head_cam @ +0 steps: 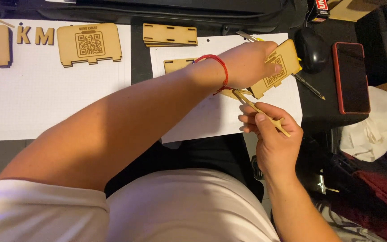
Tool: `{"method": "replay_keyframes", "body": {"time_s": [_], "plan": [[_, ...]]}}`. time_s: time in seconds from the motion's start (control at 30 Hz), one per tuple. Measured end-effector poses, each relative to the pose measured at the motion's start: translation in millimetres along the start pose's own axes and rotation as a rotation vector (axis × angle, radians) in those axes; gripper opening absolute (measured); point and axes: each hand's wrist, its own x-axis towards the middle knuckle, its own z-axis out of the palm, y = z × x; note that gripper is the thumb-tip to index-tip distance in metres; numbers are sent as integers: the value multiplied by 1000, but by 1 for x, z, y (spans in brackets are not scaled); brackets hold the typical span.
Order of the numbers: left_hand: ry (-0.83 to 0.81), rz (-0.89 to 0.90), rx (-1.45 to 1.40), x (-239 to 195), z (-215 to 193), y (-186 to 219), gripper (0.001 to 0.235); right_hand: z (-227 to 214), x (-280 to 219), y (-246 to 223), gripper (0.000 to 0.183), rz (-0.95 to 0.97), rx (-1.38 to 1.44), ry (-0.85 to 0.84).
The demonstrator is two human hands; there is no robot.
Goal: The person assembles a wooden puzzle by inserting small wooden sticks into slots on a larger wooden piece. They use a small tool to apply glue to the sticks and then press them into place.
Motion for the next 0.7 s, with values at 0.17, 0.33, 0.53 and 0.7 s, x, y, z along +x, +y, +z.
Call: {"method": "replay_keyframes", "body": {"time_s": [0.17,0.33,0.53,0.7], "plan": [[-11,-27,-2,-2,-1,2,23,0,0,0,18,-4,9,-18],[-21,-28,29,0,-1,2,23,0,0,0,18,1,7,-10],[-24,-33,29,1,-1,2,24,0,0,0,17,-5,5,-14],[-19,-56,-27,12,-4,-4,23,-5,-1,5,19,-61,-16,-20]]}}
